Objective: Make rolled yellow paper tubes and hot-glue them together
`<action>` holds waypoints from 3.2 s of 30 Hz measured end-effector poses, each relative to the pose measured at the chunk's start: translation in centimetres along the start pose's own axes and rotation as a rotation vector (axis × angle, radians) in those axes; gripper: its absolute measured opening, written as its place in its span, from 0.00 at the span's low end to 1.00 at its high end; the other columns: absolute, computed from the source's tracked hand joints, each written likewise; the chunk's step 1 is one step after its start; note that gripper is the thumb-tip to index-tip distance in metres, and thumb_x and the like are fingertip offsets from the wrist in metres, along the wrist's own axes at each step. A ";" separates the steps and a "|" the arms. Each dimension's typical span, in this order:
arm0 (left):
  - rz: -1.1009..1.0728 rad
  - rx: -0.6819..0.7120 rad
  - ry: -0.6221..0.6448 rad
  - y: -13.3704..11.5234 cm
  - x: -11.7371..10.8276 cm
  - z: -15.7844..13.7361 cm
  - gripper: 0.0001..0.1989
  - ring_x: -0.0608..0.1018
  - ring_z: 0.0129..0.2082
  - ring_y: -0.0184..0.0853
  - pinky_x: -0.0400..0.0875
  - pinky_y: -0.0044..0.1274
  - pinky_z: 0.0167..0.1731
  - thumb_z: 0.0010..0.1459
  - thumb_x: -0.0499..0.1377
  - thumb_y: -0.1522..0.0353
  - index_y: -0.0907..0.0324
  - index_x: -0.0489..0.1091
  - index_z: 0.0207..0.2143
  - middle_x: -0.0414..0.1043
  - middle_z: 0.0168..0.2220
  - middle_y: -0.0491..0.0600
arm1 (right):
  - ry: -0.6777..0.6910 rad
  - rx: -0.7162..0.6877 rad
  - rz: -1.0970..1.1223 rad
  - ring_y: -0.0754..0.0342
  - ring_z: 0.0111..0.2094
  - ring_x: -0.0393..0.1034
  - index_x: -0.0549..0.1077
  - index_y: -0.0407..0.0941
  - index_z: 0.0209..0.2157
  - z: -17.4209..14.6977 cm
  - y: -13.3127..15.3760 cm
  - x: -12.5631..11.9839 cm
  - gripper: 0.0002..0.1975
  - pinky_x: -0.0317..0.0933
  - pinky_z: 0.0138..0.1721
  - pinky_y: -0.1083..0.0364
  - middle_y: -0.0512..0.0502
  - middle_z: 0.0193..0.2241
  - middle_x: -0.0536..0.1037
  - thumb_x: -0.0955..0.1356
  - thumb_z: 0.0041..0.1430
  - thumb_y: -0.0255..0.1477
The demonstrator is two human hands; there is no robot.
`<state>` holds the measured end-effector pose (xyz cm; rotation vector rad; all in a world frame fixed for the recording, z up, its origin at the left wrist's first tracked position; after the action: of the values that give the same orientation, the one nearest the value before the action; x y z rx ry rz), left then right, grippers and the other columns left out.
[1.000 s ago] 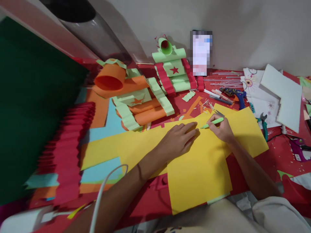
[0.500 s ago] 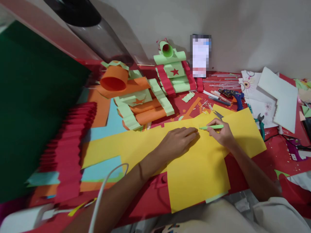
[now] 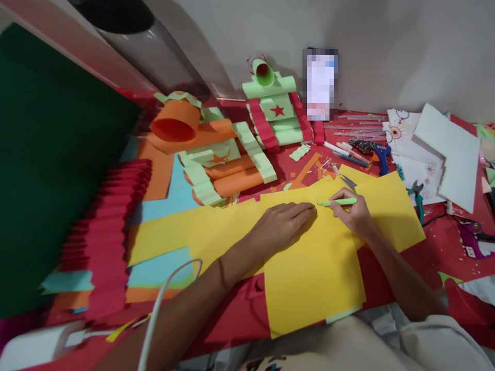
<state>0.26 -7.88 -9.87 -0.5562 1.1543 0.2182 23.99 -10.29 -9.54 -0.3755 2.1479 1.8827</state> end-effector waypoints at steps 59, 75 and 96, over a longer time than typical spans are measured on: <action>0.001 0.018 0.077 -0.6 -0.8 0.2 0.12 0.83 0.39 0.35 0.73 0.26 0.34 0.75 0.55 0.61 0.52 0.76 0.50 0.80 0.50 0.50 | 0.155 -0.012 -0.038 0.58 0.22 0.60 0.69 0.48 0.30 -0.8 1.3 0.1 0.05 0.54 0.25 0.57 0.56 0.21 0.68 0.69 0.59 0.30; 0.011 0.006 0.095 -0.7 -0.9 0.3 0.11 0.83 0.40 0.35 0.72 0.26 0.35 0.74 0.57 0.61 0.51 0.76 0.51 0.80 0.51 0.48 | 0.215 -0.057 -0.095 0.60 0.21 0.59 0.68 0.46 0.29 -0.9 1.5 0.2 0.06 0.54 0.26 0.58 0.57 0.21 0.67 0.68 0.59 0.29; 0.008 -0.016 0.120 -0.6 -0.7 0.4 0.13 0.82 0.42 0.36 0.69 0.26 0.34 0.75 0.55 0.61 0.51 0.78 0.52 0.79 0.52 0.50 | 0.256 0.031 -0.020 0.59 0.22 0.58 0.70 0.46 0.29 -1.0 1.0 0.1 0.05 0.50 0.24 0.58 0.57 0.21 0.67 0.70 0.57 0.30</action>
<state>0.57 -8.11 -8.94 -0.5853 1.2725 0.2031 23.49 -11.12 -8.53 -0.6618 2.3199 1.8753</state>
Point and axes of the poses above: each hand's wrist, its own z-axis towards the middle knuckle, its own x-axis out of the palm, y = z × x, the point moved 2 cm from there along z, towards the middle knuckle
